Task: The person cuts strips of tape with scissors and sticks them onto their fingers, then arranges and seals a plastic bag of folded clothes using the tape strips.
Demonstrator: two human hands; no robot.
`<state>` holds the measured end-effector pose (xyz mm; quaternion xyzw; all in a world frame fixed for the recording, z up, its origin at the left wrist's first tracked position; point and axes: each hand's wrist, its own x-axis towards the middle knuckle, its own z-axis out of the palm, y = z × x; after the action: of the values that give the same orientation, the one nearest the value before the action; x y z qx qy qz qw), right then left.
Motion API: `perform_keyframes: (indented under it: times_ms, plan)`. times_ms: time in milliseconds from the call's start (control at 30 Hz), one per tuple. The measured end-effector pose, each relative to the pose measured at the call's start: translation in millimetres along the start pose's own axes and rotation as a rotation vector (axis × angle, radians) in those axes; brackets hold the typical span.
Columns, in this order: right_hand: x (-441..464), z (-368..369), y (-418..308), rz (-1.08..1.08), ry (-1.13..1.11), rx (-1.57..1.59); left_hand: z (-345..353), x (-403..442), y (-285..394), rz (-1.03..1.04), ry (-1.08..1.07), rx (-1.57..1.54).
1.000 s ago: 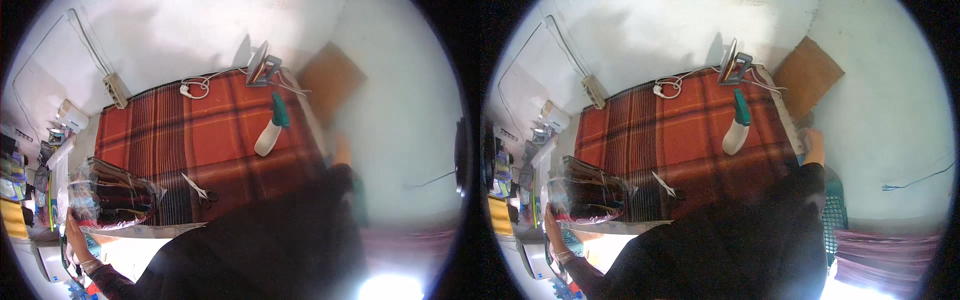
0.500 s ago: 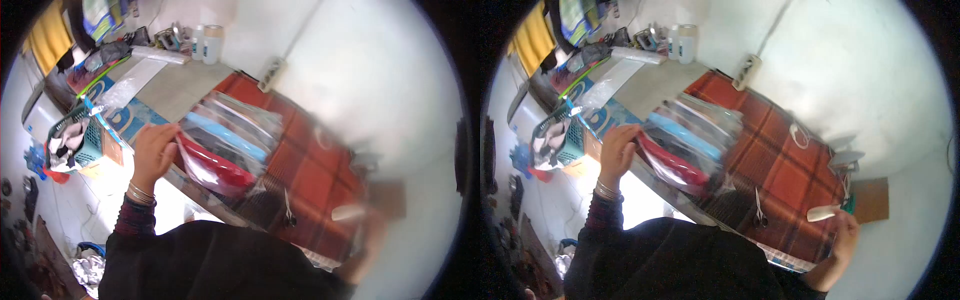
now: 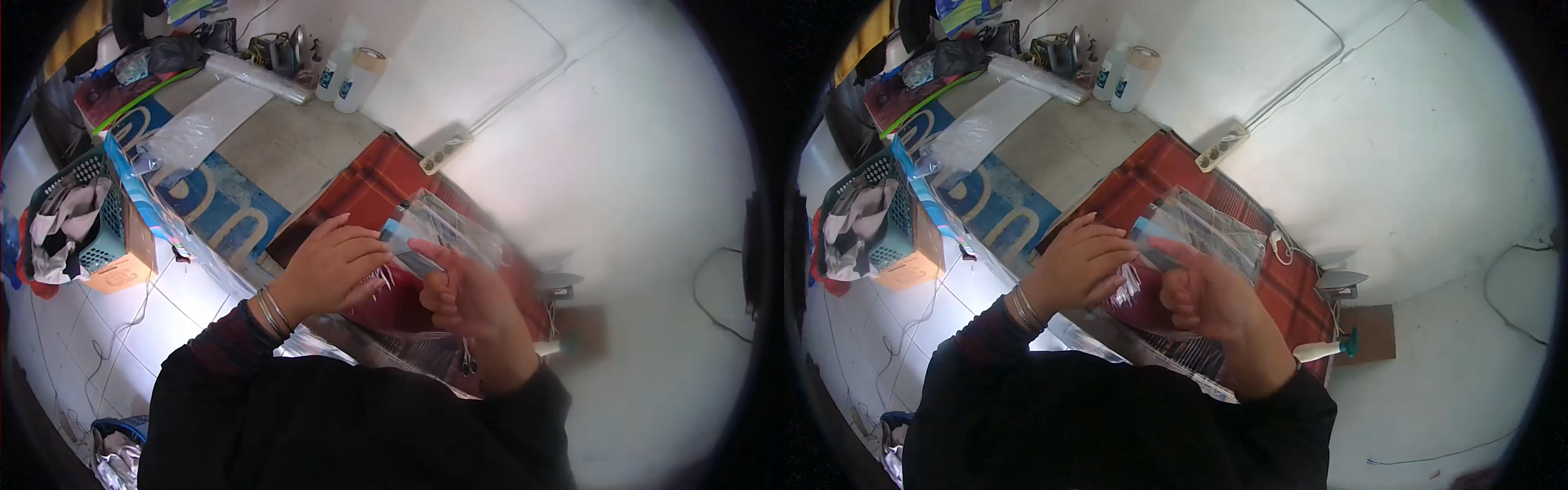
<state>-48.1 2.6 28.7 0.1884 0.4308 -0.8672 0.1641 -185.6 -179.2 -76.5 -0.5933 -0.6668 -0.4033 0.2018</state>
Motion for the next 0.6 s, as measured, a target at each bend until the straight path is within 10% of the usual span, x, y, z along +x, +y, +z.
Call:
perform_keyframes:
  times_ms: [600]
  plan:
    - [-6.4,2.8,-13.6,0.036,0.410,-0.605,6.4,23.5,-1.4,0.038,-0.058,0.021]
